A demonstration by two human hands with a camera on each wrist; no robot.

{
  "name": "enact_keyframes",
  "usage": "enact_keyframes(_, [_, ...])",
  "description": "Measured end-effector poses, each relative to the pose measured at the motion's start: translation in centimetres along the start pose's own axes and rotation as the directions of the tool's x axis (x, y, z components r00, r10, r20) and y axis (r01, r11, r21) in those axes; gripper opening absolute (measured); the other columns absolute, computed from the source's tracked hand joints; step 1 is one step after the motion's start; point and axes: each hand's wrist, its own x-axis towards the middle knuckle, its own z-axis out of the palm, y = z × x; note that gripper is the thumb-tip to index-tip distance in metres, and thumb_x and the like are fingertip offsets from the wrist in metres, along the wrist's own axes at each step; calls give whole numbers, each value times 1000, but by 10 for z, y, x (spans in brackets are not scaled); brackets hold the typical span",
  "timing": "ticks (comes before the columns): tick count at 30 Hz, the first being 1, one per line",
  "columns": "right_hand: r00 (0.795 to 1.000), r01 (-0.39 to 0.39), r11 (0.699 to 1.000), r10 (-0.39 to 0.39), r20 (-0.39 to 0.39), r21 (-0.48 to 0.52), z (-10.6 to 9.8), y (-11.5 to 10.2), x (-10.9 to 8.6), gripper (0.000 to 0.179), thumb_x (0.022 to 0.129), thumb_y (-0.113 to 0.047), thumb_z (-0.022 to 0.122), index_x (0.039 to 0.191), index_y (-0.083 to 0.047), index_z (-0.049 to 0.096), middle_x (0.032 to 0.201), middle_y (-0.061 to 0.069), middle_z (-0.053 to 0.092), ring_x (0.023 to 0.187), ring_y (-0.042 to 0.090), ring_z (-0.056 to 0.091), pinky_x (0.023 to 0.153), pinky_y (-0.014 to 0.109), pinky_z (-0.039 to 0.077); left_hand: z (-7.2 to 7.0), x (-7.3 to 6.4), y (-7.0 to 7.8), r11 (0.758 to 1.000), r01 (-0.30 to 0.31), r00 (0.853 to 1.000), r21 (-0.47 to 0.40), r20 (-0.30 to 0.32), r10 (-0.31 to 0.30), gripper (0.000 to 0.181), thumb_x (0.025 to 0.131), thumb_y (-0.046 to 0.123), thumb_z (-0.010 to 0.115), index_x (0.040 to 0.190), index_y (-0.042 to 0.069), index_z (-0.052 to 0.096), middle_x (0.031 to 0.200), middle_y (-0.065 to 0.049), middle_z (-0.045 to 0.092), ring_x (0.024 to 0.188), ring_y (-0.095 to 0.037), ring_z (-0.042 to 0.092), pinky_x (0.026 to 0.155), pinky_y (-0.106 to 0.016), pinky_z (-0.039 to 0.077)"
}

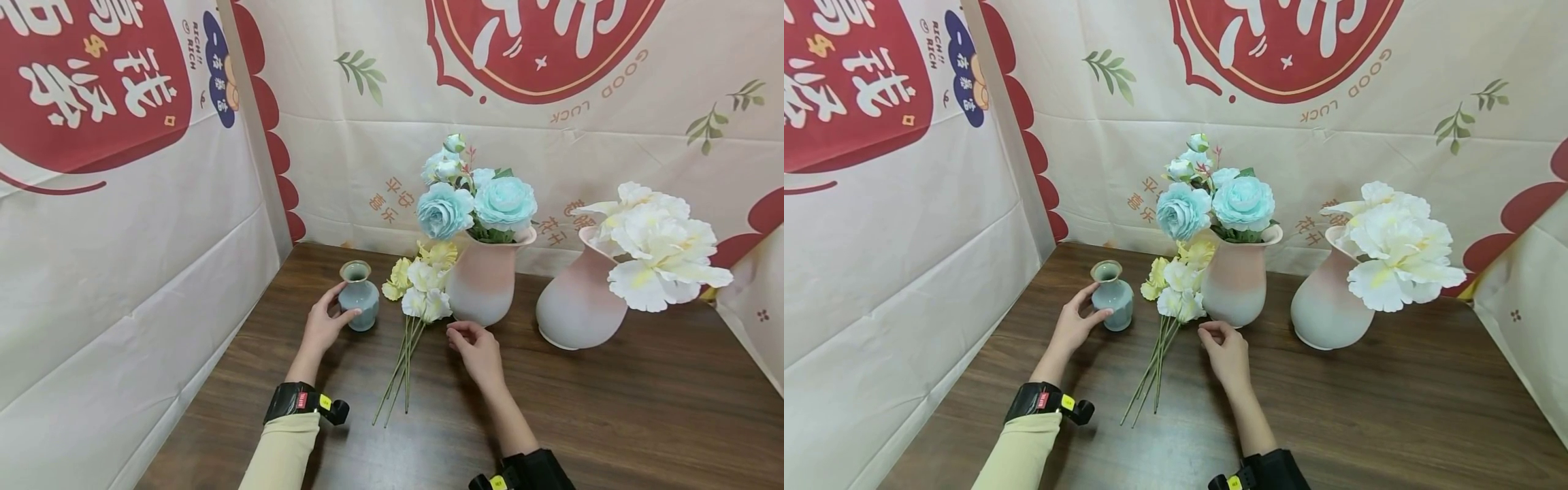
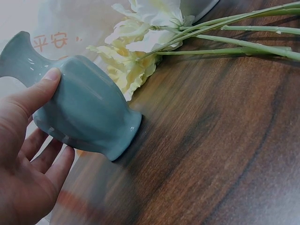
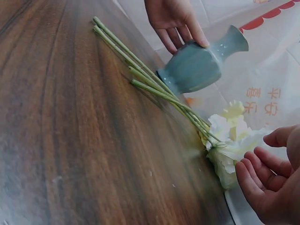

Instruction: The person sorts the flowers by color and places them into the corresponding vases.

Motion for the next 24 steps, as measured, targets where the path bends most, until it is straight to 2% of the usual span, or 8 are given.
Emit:
enact_keyframes(7, [1000,0,1000,0,7,16,3,3,-1,20,95,-8,66,108,7,70,104,23,73,85,18,73,76,21,61,0,1,0,1000,6,1000,-7,0,-6,65,89,12,75,148,12,47,155,-16,42,143,-35,43,118,-46,39])
enact_keyframes(12, [1000,-5,1000,5,20,8,7,4,-2,20,95,-8,66,108,7,71,103,22,73,85,18,73,74,18,60,0,1,0,1000,-1,1000,-4,3,1,65,89,12,75,148,12,47,155,-16,43,143,-34,43,118,-46,40])
enact_keyframes(18, [998,-17,1000,18,62,-20,16,4,-4,20,94,-9,67,107,4,71,101,20,74,82,20,74,71,18,60,-1,1,0,1000,4,1000,4,3,-4,65,89,13,76,148,13,48,155,-16,43,143,-34,43,118,-47,39])
enact_keyframes(24, [992,-61,998,61,110,-7,28,5,-8,18,92,-6,68,106,5,71,99,21,74,83,22,73,72,24,62,0,0,1,1000,4,1000,0,1,-4,65,89,12,75,148,13,48,155,-17,43,143,-35,43,118,-47,39])
